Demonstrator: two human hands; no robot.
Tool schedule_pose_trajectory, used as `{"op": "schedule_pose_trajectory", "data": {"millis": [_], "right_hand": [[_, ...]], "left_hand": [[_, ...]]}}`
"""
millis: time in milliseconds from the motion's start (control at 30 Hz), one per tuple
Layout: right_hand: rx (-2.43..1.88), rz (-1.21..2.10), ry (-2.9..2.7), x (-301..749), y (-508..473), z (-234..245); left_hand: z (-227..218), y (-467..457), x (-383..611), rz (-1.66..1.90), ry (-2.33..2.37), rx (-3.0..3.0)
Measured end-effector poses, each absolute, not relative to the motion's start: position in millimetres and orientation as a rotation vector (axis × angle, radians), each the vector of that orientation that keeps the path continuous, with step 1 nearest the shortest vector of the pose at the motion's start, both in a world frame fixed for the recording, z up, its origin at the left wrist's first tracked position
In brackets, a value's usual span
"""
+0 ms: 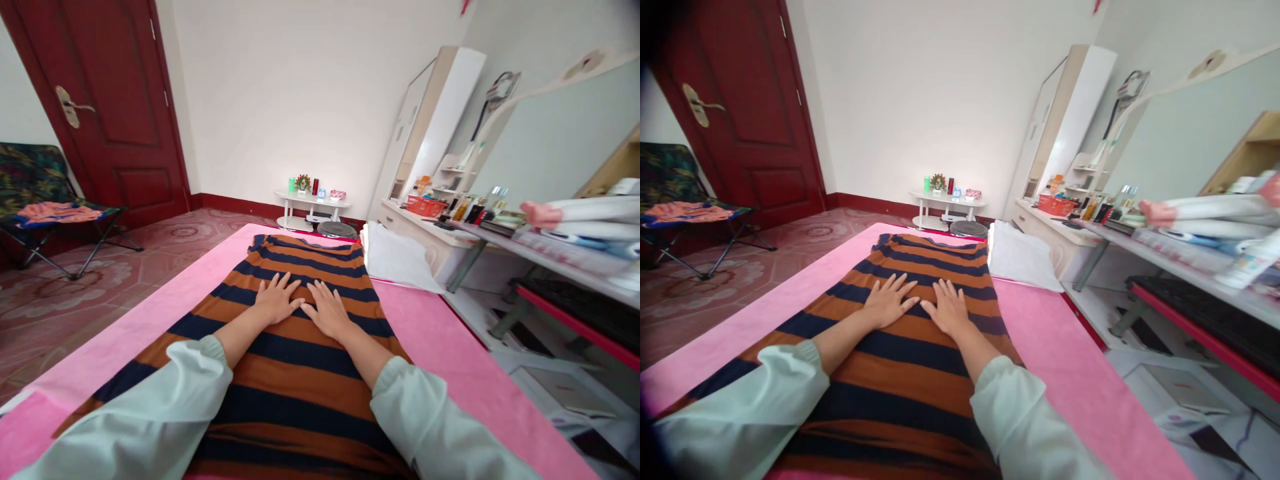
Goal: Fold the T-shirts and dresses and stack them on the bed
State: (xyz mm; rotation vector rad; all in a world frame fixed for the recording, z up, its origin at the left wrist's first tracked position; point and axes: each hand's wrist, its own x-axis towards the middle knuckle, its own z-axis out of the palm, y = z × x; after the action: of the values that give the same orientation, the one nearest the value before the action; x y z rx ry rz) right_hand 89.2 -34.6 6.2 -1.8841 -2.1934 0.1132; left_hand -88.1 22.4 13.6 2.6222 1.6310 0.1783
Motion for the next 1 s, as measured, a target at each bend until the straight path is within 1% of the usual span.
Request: {"op": "schedule_pose_trajectory", "data": {"millis": [133,267,333,433,500,700,867,933,1000], "right_hand": [[-2.308,0.059,-1.952,138,-41,3],[-2.517,0.026,-1.77,151,-47,9],[-2.445,0.044,-1.845,137,-60,10],[-2.089,0.059,-2.168,122,-90,7],[-1.984,0.067,-2.254,129,-111,4],[-2.194,-0.032,-2.069,194,-145,3],[-2.192,-0.101,-1.922,221,-151,26],[-2.251,-0.075,-1.849,222,-158,40],[-2.341,0.055,-1.829,221,-169,50]], "left_hand": [[-8,16,-100,0.235,1.647,2.593],[-11,18,-102,0.246,1.659,2.598],[-9,19,-101,0.247,1.662,2.603],[-9,18,-101,0.251,1.648,2.609],[-8,17,-102,0.26,1.639,2.613],[-4,13,-102,0.267,1.638,2.616],[-2,11,-101,0.277,1.645,2.609],[-3,11,-101,0.277,1.65,2.602],[-4,13,-101,0.27,1.651,2.597]]}}
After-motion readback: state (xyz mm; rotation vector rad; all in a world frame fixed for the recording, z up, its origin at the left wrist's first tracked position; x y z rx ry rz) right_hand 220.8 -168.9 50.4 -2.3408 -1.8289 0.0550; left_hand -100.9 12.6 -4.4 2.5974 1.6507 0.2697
